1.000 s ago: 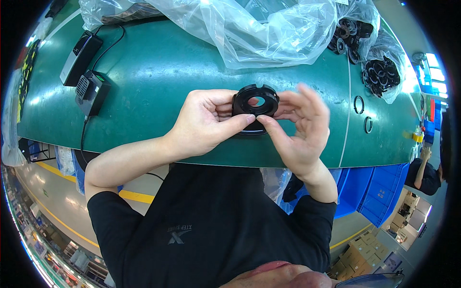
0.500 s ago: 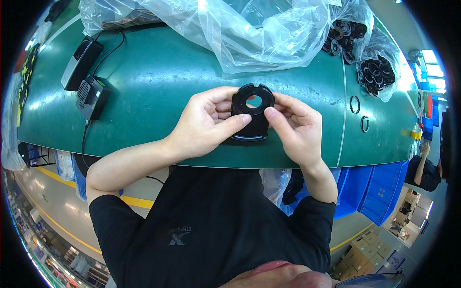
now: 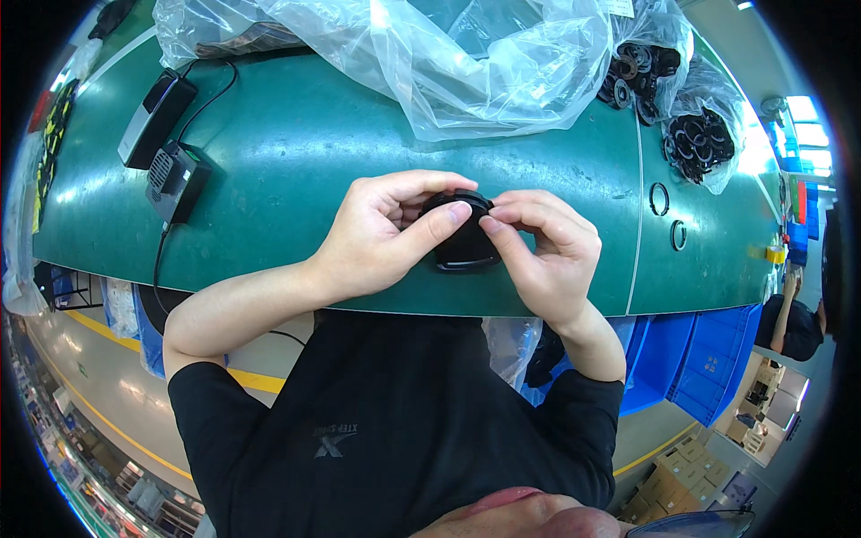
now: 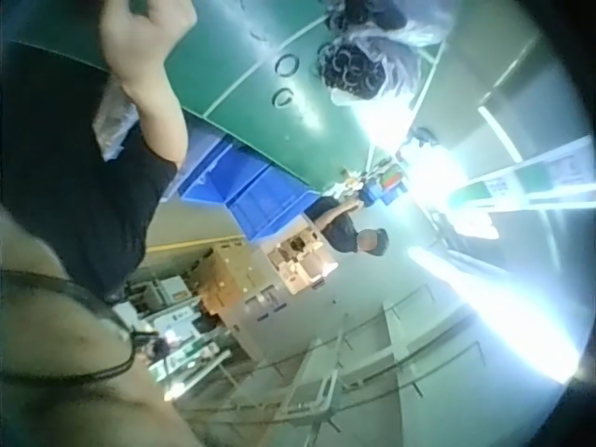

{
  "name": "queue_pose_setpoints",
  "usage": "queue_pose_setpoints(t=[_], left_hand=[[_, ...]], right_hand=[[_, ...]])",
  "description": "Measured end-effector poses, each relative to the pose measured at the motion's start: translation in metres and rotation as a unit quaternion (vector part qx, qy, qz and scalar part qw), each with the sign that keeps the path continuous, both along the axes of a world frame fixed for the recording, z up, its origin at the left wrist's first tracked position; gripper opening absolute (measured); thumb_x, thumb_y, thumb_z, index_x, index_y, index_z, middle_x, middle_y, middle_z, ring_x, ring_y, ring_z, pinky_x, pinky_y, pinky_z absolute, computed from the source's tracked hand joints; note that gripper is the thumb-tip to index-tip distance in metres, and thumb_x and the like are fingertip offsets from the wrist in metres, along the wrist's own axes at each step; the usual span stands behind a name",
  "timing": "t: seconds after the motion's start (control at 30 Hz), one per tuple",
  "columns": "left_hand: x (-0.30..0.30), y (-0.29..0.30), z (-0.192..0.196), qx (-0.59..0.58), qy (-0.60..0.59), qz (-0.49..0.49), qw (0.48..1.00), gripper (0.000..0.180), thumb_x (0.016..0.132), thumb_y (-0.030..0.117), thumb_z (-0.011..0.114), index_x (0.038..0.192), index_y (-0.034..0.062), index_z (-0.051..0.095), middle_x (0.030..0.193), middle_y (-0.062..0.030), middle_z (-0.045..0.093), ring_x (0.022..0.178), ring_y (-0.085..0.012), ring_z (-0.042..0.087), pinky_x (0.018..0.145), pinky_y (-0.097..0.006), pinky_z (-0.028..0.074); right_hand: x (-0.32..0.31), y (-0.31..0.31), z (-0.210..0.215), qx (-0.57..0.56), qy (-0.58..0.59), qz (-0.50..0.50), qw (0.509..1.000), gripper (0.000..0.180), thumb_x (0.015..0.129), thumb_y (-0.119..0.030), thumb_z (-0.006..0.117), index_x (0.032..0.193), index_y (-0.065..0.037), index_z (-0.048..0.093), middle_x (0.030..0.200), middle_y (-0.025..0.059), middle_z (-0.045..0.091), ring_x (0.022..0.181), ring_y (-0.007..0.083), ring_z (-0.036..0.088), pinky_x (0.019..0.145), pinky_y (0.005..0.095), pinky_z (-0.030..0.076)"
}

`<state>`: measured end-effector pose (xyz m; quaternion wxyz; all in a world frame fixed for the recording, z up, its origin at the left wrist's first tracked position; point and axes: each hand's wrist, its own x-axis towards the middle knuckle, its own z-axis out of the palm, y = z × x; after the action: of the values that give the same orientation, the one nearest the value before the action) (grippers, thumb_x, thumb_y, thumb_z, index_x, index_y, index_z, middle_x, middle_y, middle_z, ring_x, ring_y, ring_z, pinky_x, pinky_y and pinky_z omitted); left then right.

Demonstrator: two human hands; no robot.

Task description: The person assembles plastic circular components by fitting a black plastic ring onto a circular plastic base by hand.

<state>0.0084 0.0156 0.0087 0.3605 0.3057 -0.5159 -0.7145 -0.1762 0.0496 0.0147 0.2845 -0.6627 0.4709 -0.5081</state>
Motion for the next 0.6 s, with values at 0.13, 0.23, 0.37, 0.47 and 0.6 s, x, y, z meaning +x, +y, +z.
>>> queue_pose_setpoints(t=[0.13,0.23,0.37,0.47,0.6], left_hand=[[0.001,0.002,-0.002,-0.057,-0.051,0.030,0.997,0.019,0.084,0.005,0.061,0.100,-0.0045,0.064,0.086,-0.0076,0.066,0.075,-0.0082,0.060,0.067,-0.020,0.049],[0.003,0.001,0.001,-0.133,-0.082,0.040,0.987,0.015,0.083,0.004,0.061,0.094,-0.0047,0.066,0.080,-0.0068,0.067,0.073,-0.0077,0.061,0.064,-0.020,0.049],[0.004,0.000,0.000,-0.161,-0.100,0.046,0.981,0.014,0.083,0.003,0.061,0.092,-0.0048,0.067,0.079,-0.0072,0.068,0.073,-0.0086,0.062,0.063,-0.021,0.049],[0.004,0.002,-0.002,-0.156,-0.105,0.037,0.981,0.015,0.083,0.003,0.060,0.093,-0.0050,0.067,0.080,-0.0088,0.068,0.073,-0.0103,0.063,0.064,-0.021,0.050],[0.001,0.006,-0.005,-0.050,-0.054,0.039,0.997,0.015,0.083,0.003,0.060,0.093,-0.0052,0.066,0.080,-0.0095,0.068,0.072,-0.0115,0.064,0.065,-0.022,0.050]], right_hand=[[0.003,0.001,-0.002,-0.002,-0.001,0.007,1.000,0.007,0.072,0.005,0.069,0.076,0.004,0.064,0.077,0.0113,0.065,0.068,0.0151,0.063,0.059,0.0233,0.050],[0.003,0.002,-0.002,0.036,-0.018,0.027,0.999,0.007,0.073,0.004,0.068,0.079,0.004,0.065,0.079,0.0106,0.065,0.070,0.0142,0.063,0.061,0.0228,0.050],[0.006,0.005,0.005,0.160,-0.117,0.014,0.980,0.008,0.076,0.003,0.067,0.083,0.004,0.065,0.082,0.0098,0.065,0.073,0.0128,0.062,0.064,0.0219,0.050],[-0.001,0.003,0.007,0.206,-0.097,0.074,0.971,0.009,0.078,0.006,0.063,0.087,0.007,0.063,0.089,0.0110,0.062,0.079,0.0125,0.059,0.069,0.0215,0.047],[-0.003,0.002,0.001,0.225,-0.136,0.093,0.960,0.014,0.080,0.002,0.064,0.093,0.005,0.064,0.085,0.0104,0.063,0.078,0.0127,0.062,0.068,0.0217,0.050]])
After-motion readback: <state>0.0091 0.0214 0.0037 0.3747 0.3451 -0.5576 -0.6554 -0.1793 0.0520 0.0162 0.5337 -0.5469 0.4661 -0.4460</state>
